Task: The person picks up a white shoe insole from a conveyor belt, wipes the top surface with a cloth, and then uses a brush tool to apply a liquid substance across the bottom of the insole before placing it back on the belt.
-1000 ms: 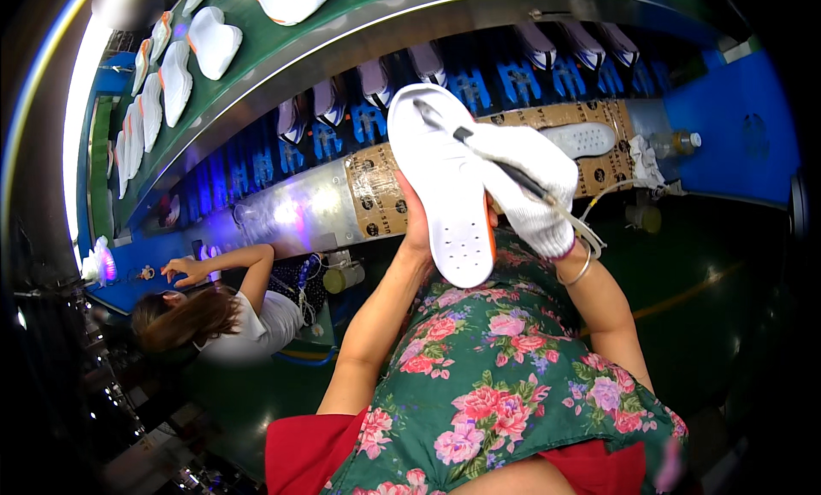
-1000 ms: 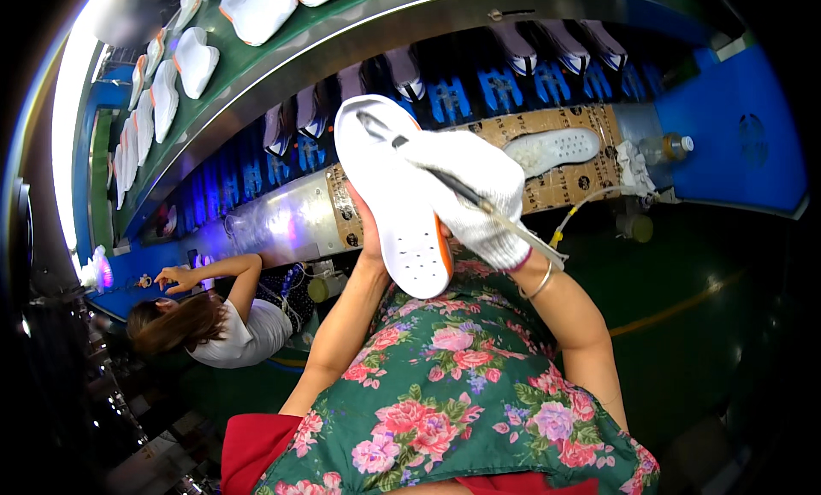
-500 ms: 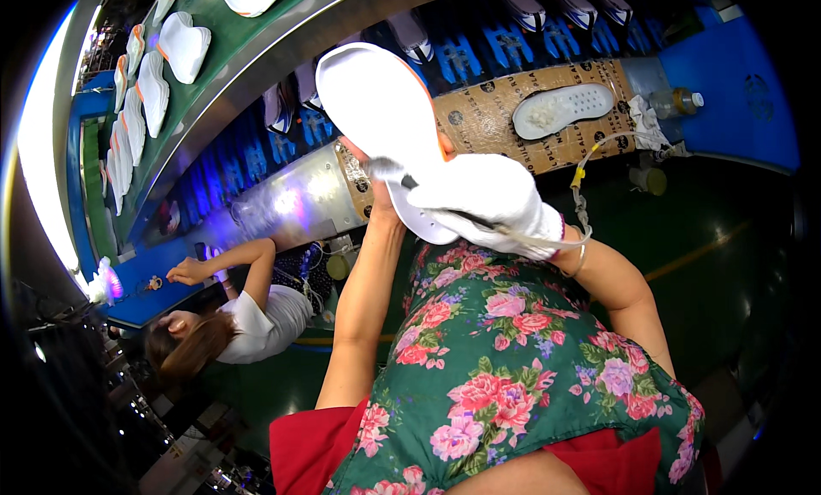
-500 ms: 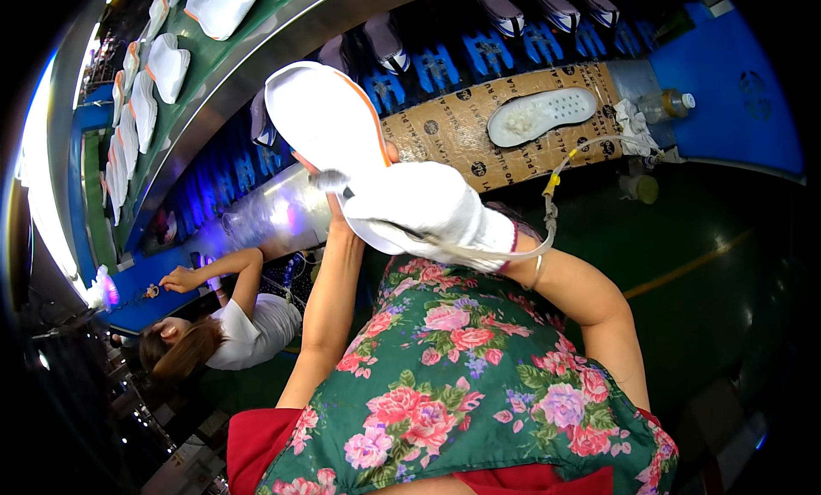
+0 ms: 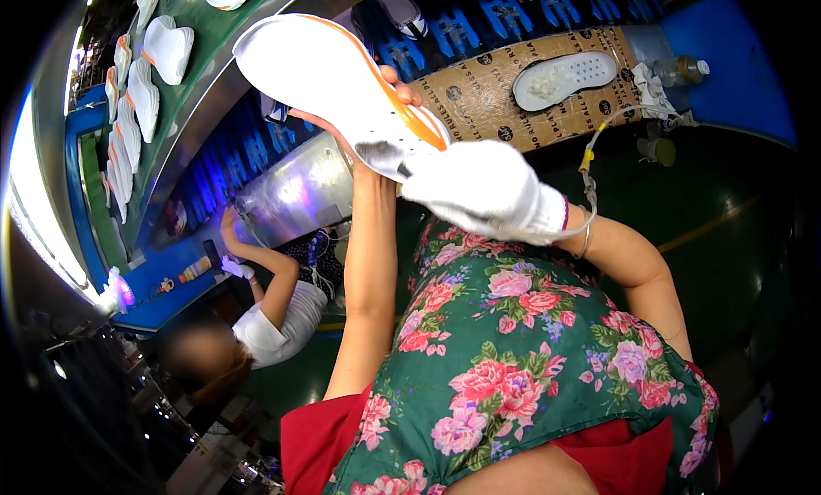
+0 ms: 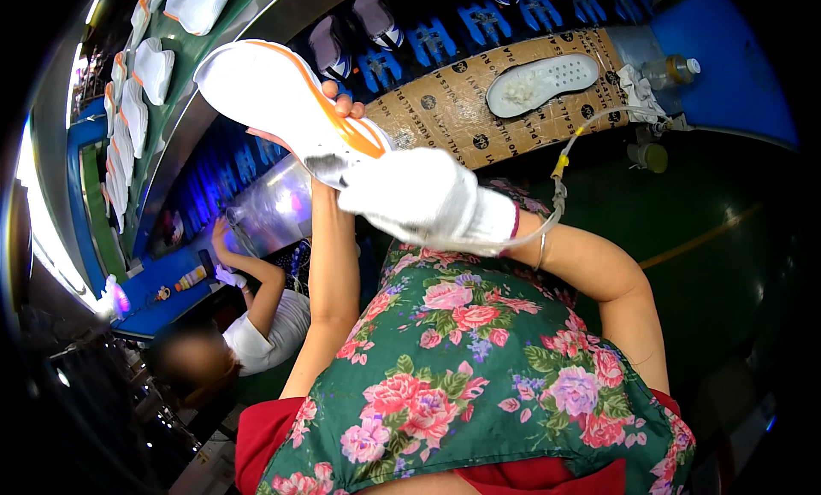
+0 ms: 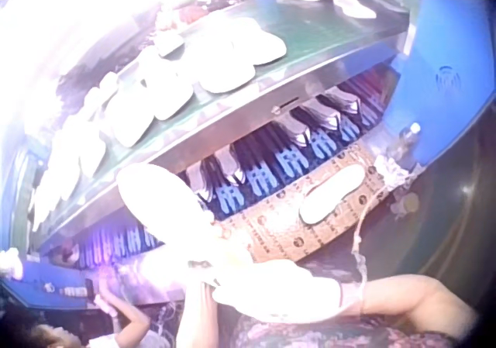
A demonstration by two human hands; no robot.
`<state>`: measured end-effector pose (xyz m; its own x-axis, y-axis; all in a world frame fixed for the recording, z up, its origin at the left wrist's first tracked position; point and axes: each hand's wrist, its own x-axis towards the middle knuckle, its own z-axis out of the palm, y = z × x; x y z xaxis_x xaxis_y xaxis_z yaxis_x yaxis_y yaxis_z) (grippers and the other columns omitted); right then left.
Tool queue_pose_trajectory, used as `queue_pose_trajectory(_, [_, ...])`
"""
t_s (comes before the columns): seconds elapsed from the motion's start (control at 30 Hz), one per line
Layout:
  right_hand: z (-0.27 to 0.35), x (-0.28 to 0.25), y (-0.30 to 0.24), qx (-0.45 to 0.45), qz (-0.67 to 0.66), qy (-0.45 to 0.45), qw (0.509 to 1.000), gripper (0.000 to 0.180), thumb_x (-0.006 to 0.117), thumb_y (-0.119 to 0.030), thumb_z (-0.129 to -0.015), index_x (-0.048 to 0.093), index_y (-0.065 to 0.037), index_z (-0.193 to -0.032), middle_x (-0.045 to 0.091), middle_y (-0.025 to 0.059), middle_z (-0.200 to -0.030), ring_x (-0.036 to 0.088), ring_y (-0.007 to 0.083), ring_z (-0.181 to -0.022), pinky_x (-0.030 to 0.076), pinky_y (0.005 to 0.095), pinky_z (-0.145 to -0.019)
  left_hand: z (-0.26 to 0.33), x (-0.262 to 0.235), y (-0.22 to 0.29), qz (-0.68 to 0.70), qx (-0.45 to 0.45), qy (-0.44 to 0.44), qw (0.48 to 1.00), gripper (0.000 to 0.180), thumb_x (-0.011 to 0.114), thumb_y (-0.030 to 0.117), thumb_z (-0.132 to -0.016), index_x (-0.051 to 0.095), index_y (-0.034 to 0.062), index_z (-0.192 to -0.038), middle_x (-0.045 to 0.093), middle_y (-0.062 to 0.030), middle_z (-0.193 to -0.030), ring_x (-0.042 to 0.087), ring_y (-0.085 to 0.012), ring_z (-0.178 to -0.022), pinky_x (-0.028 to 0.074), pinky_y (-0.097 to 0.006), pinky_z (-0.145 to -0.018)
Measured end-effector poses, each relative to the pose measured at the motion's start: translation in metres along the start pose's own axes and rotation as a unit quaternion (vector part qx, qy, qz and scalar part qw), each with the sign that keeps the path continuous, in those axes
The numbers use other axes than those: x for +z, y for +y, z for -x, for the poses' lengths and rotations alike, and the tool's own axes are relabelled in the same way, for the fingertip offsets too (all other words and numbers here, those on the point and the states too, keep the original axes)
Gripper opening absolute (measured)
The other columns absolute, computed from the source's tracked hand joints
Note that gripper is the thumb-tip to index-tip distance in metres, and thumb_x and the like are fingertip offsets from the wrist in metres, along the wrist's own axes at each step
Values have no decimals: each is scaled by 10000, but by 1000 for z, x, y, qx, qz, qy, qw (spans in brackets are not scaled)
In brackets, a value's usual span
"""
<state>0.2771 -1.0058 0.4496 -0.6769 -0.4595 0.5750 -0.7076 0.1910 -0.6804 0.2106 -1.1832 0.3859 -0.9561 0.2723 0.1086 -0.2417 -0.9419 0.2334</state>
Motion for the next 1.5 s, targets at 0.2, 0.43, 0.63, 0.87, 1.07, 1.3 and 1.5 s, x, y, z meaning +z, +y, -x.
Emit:
queue_pose_trajectory(0.2, [-10,-14,-2,63,-69,31,995,224,761,-65,-773,746,-91,-995,728,91,-921,708,261,-799,570,348,-718,-9,-10,8,-18,-21,-10,1000,1084,323,973,-668,497,105,-1295,608,-164,-1013,623,-306,-790,525,-460,-696])
queue_pose_trajectory(0.43, [-4,-8,-4,104,-203,-68,971,218,753,-83,-787,747,-105,-1004,729,90,-961,709,251,-850,570,334,-742,-23,-27,30,-130,-152,-68,977,1080,394,932,-705,421,124,-1421,607,-207,-1042,652,-313,-766,530,-413,-684])
queue_pose_trajectory(0.63, [-3,-2,-2,-29,88,-75,993,376,731,-46,-742,696,-93,-1114,711,104,-976,643,247,-672,534,349,-610,-33,-17,24,-95,-231,-66,966,1122,332,924,-720,402,68,-1441,631,-297,-1043,699,-398,-800,604,-460,-610])
queue_pose_trajectory(0.87, [-19,-11,-9,81,-134,-77,985,181,764,-76,-769,752,-98,-948,736,76,-929,717,250,-867,573,334,-748,-33,-12,31,-77,-352,-55,931,955,443,804,-789,517,60,-1383,646,-254,-1150,687,-384,-956,608,-488,-728])
queue_pose_trajectory(1.07, [-12,-4,5,13,-29,-149,988,237,743,-58,-771,730,-102,-1003,719,82,-947,704,268,-859,572,352,-743,-41,-11,28,-451,-318,81,830,743,467,676,-908,612,70,-1313,661,-158,-1192,667,-233,-1030,564,-327,-816])
queue_pose_trajectory(1.3, [-19,-10,11,118,-140,-140,973,155,725,-105,-822,731,-82,-975,715,76,-892,684,238,-756,554,361,-714,-52,17,27,-485,-420,101,761,719,403,641,-965,555,64,-1366,653,-131,-1216,642,-191,-1045,540,-316,-870])
queue_pose_trajectory(1.5, [-26,-46,8,440,-236,75,863,205,707,-18,-847,720,12,-1049,703,52,-887,606,59,-655,482,181,-556,-33,-19,4,-160,-204,99,961,712,317,613,-1000,406,85,-1469,554,-140,-1360,589,-223,-1169,500,-372,-988])
